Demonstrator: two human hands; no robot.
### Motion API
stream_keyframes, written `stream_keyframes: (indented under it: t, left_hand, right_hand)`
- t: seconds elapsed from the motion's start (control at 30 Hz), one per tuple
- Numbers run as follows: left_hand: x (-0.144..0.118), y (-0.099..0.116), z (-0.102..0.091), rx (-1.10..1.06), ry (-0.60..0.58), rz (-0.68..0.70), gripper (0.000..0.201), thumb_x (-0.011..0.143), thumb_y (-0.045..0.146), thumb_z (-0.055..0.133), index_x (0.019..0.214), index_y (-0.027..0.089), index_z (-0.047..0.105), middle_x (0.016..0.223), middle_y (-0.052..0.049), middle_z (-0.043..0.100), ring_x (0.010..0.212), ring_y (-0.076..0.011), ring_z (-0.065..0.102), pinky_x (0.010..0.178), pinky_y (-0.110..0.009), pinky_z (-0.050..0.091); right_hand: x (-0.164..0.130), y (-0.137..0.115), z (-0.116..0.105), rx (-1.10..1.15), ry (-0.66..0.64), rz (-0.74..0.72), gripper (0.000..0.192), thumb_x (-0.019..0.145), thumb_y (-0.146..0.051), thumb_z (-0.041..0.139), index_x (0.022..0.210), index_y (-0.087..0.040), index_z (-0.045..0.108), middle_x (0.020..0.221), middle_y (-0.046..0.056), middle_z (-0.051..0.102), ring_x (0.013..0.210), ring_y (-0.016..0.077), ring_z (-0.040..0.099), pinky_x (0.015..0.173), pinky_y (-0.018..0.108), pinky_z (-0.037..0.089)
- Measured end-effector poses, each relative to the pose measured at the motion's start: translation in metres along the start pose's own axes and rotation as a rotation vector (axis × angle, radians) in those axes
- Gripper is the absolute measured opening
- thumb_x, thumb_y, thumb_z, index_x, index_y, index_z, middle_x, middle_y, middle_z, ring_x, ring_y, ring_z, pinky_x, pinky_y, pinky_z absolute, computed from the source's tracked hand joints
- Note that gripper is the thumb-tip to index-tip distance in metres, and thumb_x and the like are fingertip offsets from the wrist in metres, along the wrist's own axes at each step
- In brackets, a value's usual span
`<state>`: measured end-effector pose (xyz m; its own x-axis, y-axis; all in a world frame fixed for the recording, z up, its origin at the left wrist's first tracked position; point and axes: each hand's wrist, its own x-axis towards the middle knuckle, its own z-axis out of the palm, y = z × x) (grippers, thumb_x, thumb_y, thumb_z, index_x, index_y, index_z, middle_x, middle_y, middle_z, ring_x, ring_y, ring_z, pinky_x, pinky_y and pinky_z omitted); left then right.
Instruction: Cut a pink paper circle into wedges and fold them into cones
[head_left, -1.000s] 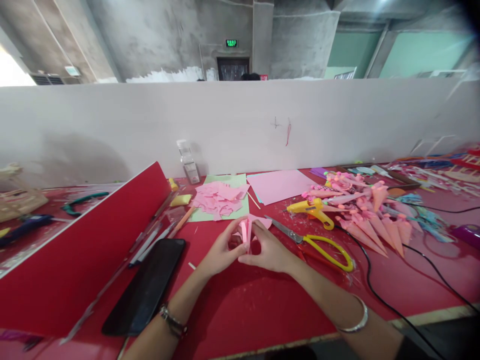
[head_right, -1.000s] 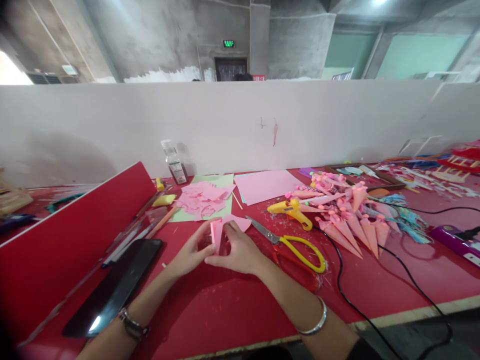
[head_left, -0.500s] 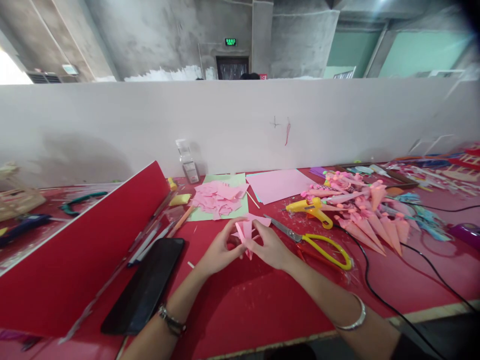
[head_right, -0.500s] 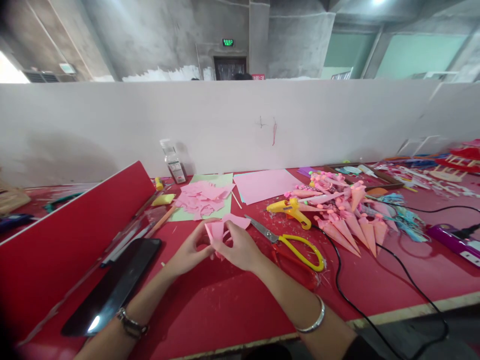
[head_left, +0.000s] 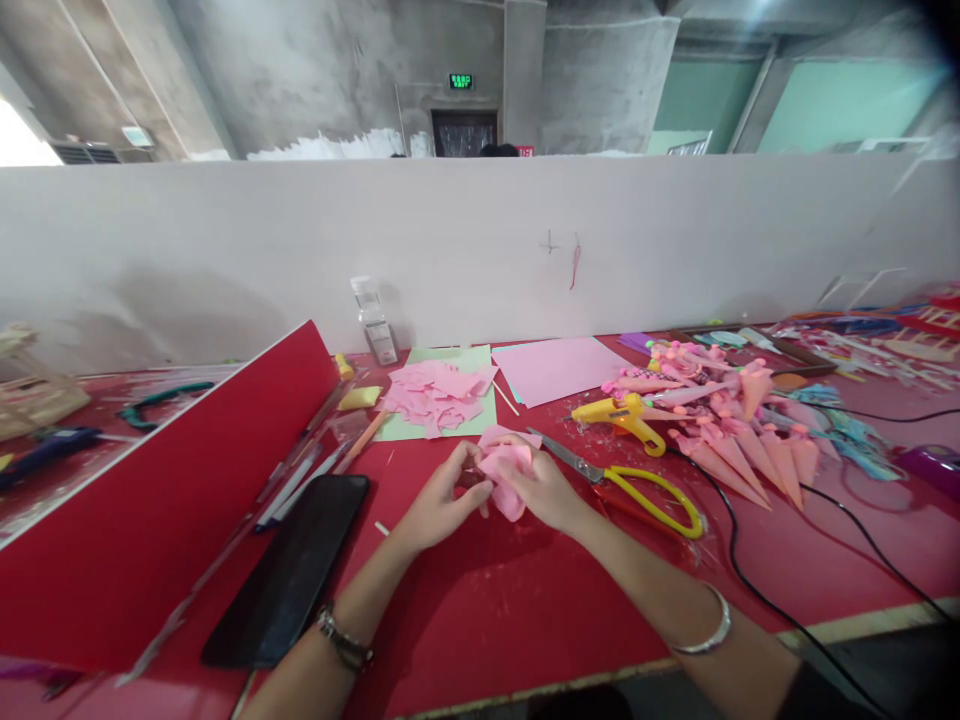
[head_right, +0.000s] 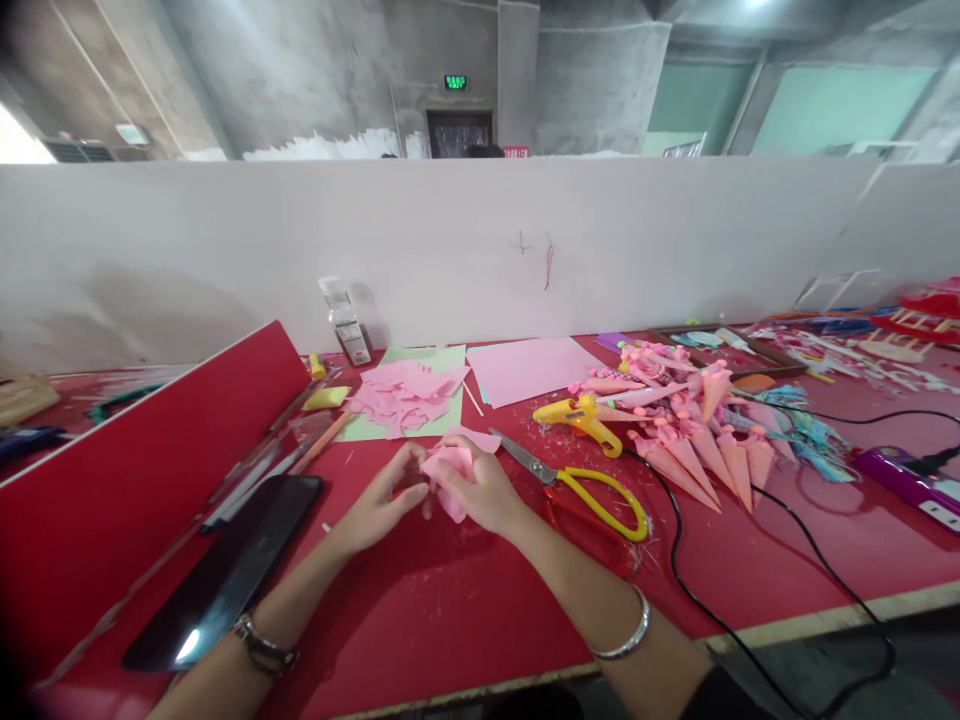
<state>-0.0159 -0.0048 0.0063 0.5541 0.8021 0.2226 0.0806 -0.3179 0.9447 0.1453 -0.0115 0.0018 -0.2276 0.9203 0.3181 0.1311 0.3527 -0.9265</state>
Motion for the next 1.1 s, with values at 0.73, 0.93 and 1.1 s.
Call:
stream_keyframes:
  t: [0.73,0.93,1.1]
  left_hand:
    - [0.006,-0.009,-0.012,0.749,0.288,0.114,0.030,0.075,0.019,0.043,0.105,0.019,0.049,0.110,-0.009,0.056,0.106,-0.0217,0.047,0.092,-0.039,0.032]
    - [0.006,-0.003,0.000,0.526,0.247,0.052,0.022,0.079,0.017,0.033,0.079,0.017,0.055,0.074,-0.003,0.060,0.070,-0.0158,0.054,0.068,-0.027,0.041]
    - [0.008,-0.001,0.000,0.307,0.355,-0.054,0.028,0.082,0.032,0.040,0.070,0.014,0.058,0.068,-0.001,0.060,0.064,-0.0142,0.052,0.060,-0.023,0.040]
  right_hand:
    - [0.004,-0.005,-0.005,-0.020,0.060,-0.093,0.021,0.081,-0.031,0.046,0.070,-0.018,0.058,0.069,0.000,0.057,0.068,0.0135,0.052,0.065,0.024,0.040]
    - [0.004,-0.004,-0.003,0.001,0.072,-0.040,0.024,0.081,-0.036,0.045,0.072,-0.018,0.058,0.068,0.001,0.057,0.067,0.0145,0.051,0.062,0.025,0.042]
    - [0.004,0.000,-0.004,0.048,0.170,0.014,0.027,0.080,-0.039,0.047,0.066,-0.017,0.053,0.062,-0.001,0.049,0.060,0.0121,0.046,0.054,0.022,0.037]
